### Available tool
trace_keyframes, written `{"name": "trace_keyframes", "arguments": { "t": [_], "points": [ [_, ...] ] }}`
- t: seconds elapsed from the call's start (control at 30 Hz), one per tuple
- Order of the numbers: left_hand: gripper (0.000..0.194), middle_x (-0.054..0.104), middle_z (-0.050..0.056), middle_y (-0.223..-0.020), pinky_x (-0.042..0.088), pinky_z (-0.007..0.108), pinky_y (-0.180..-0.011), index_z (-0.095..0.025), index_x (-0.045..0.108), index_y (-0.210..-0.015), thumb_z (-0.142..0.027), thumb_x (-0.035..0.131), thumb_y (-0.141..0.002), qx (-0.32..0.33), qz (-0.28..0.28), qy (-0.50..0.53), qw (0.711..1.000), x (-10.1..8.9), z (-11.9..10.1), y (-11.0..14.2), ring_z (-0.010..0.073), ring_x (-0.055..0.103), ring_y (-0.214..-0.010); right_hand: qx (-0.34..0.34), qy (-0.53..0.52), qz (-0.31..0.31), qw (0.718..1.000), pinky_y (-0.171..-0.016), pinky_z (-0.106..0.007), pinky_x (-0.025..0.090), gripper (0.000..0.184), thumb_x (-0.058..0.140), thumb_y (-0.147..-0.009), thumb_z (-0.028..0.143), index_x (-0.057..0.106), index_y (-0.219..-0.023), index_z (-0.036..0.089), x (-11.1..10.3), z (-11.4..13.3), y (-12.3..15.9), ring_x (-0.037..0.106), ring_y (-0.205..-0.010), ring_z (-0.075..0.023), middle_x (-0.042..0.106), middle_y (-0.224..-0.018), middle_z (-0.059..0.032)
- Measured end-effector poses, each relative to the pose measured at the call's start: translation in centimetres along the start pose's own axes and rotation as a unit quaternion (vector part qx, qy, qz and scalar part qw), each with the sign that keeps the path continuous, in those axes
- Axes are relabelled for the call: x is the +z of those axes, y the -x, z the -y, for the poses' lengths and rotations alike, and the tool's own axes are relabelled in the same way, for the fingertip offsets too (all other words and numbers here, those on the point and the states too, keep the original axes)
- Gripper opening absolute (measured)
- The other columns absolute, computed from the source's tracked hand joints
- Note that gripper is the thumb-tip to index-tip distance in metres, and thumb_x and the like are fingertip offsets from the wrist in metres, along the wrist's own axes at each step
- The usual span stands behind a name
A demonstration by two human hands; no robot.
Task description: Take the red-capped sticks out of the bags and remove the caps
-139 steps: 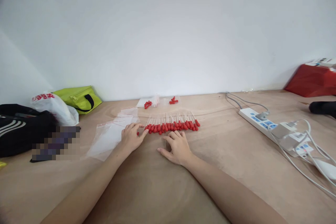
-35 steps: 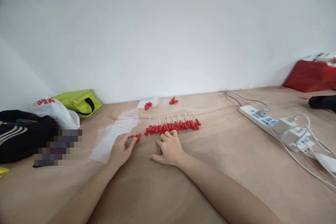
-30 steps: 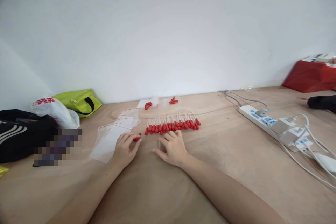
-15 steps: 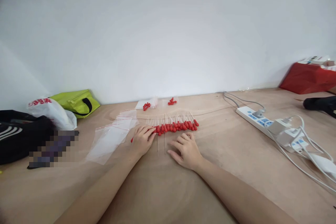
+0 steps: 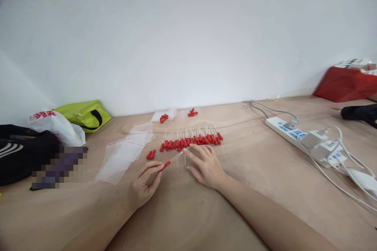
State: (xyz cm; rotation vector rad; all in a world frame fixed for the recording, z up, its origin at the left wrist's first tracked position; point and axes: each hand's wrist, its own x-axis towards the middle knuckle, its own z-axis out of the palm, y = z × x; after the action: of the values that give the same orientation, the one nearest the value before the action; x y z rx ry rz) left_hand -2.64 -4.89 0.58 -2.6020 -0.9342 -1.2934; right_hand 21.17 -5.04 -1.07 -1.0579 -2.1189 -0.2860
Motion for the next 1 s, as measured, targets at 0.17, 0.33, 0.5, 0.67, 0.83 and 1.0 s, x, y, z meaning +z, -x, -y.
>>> {"name": "trace_keyframes", "arguments": {
  "t": [0.17, 0.33, 0.5, 0.67, 0.83, 1.0],
  "points": [
    [0.025, 0.060, 0.006, -0.091, 0.051, 0.021, -0.075, -0.018, 0.054, -0.100, -0.006, 0.046, -0.079, 0.061, 0.057, 0.078, 0.993, 0.4, 0.1, -0.2, 0.0112, 0.059, -0.085, -0.052, -0.008, 0.004, 0.999, -0.096, -0.045, 0.024, 0.031, 0.049, -0.084, 0.032, 0.054, -0.113, 0.024, 0.2, 0.3, -0.4, 0.047, -0.105, -0.0195, 0.062, -0.103, -0.0050],
    [0.027, 0.061, 0.007, -0.094, 0.051, 0.021, -0.076, -0.018, 0.053, -0.103, -0.006, 0.044, -0.081, 0.073, 0.067, 0.102, 0.990, 0.8, 0.0, -0.2, 0.0113, 0.060, -0.086, -0.081, -0.031, -0.021, 0.996, -0.096, -0.043, 0.022, 0.018, 0.050, -0.084, 0.027, 0.061, -0.099, 0.026, 0.9, 0.1, -0.2, 0.053, -0.079, -0.0126, 0.065, -0.070, 0.0029],
    [0.028, 0.060, 0.010, -0.106, 0.049, 0.032, -0.086, -0.016, 0.052, -0.109, -0.020, 0.052, -0.081, 0.065, 0.094, 0.054, 0.992, 1.8, 0.2, -0.7, 0.0182, 0.055, -0.102, -0.100, -0.021, -0.032, 0.994, -0.095, -0.041, 0.023, 0.016, 0.050, -0.083, 0.024, 0.062, -0.094, 0.023, 0.8, 0.4, -0.3, 0.051, -0.074, -0.0119, 0.063, -0.066, 0.0025],
    [0.012, 0.066, 0.004, -0.088, 0.047, 0.037, -0.087, -0.018, 0.059, -0.091, -0.020, 0.051, -0.083, 0.089, 0.078, 0.033, 0.992, 2.5, 0.5, -1.1, 0.0185, 0.058, -0.097, -0.110, -0.014, -0.036, 0.993, -0.094, -0.040, 0.024, 0.013, 0.049, -0.083, 0.022, 0.061, -0.087, 0.020, 0.6, 0.9, -0.3, 0.049, -0.070, -0.0114, 0.061, -0.062, 0.0024],
    [0.016, 0.065, 0.003, -0.075, 0.047, 0.035, -0.078, -0.018, 0.058, -0.078, -0.026, 0.046, -0.086, 0.060, 0.094, 0.033, 0.993, 2.0, 0.1, -1.0, 0.0163, 0.059, -0.080, -0.121, -0.006, -0.046, 0.992, -0.090, -0.038, 0.025, 0.012, 0.048, -0.082, 0.021, 0.061, -0.081, 0.021, 0.4, 1.0, -0.3, 0.047, -0.067, -0.0109, 0.056, -0.053, 0.0046],
    [0.022, 0.061, 0.003, -0.070, 0.045, 0.035, -0.076, -0.017, 0.055, -0.072, -0.026, 0.042, -0.087, 0.061, 0.113, 0.032, 0.991, 1.7, 0.0, -1.0, 0.0172, 0.057, -0.079, -0.122, -0.006, -0.043, 0.992, -0.088, -0.037, 0.024, 0.014, 0.047, -0.083, 0.020, 0.060, -0.076, 0.021, 0.2, 1.0, -0.3, 0.047, -0.066, -0.0107, 0.055, -0.051, 0.0049]
  ]
}}
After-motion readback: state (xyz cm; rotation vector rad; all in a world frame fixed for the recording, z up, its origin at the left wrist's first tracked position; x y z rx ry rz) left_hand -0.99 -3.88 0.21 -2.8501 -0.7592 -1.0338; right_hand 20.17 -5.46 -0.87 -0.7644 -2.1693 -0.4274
